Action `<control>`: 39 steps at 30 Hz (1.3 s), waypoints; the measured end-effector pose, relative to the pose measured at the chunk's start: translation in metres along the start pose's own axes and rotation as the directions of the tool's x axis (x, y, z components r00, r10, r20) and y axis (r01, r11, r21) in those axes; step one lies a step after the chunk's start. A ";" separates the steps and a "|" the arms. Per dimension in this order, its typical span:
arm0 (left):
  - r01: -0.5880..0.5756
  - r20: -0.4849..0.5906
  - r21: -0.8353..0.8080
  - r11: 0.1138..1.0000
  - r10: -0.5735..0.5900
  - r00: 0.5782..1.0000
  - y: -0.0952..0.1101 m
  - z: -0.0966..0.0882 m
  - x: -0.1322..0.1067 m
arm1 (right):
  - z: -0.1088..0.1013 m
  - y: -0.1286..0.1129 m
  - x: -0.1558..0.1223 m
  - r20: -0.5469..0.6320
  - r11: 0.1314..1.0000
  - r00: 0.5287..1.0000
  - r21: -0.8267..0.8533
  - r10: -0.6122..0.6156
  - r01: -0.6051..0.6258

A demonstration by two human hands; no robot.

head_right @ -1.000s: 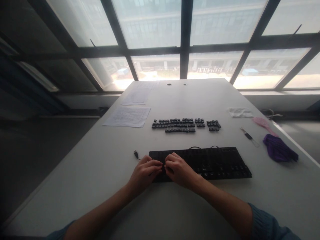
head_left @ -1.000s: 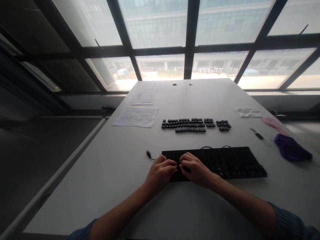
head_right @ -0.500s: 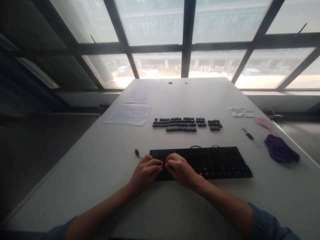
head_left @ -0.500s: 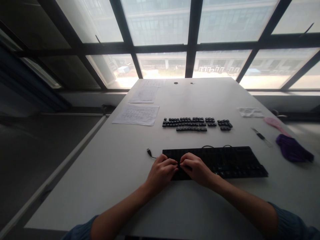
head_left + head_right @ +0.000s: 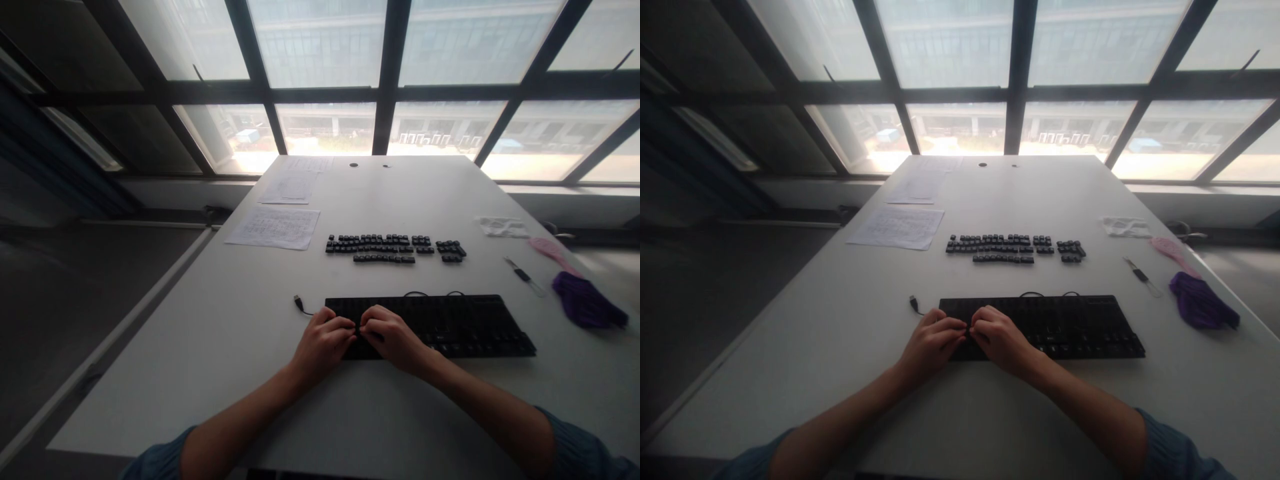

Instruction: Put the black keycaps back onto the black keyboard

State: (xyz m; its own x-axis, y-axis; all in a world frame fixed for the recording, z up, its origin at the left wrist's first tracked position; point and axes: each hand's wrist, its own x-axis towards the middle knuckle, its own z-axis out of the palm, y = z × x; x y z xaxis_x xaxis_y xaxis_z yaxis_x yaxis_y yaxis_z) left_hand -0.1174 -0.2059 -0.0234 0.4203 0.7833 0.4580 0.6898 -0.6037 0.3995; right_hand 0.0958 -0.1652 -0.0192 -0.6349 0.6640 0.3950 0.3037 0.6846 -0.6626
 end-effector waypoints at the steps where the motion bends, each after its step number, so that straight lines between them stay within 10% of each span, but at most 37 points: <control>1: -0.001 -0.001 0.000 1.000 0.001 1.000 0.000 0.000 0.000 | -0.001 -0.001 0.001 0.011 1.000 1.000 -0.008 -0.006 0.006; 13: -0.012 -0.013 -0.006 1.000 0.011 1.000 -0.001 0.000 0.002 | 0.005 -0.003 0.001 -0.042 0.997 0.999 -0.069 0.035 -0.037; 22: 0.025 -0.013 -0.056 0.998 -0.025 1.000 -0.001 0.000 0.003 | 0.001 0.000 0.003 -0.179 0.968 0.962 0.182 0.204 -0.172; 39: 0.025 -0.007 -0.044 0.999 -0.025 1.000 0.000 0.000 0.003 | -0.002 -0.009 0.003 0.013 0.997 1.000 -0.077 0.029 -0.028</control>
State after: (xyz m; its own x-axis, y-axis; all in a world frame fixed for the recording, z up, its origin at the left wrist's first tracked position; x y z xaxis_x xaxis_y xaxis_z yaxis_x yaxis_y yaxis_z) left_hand -0.1160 -0.2036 -0.0218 0.3983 0.7973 0.4536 0.6736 -0.5899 0.4454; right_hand 0.0924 -0.1693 -0.0110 -0.6349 0.6795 0.3677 0.3753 0.6873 -0.6220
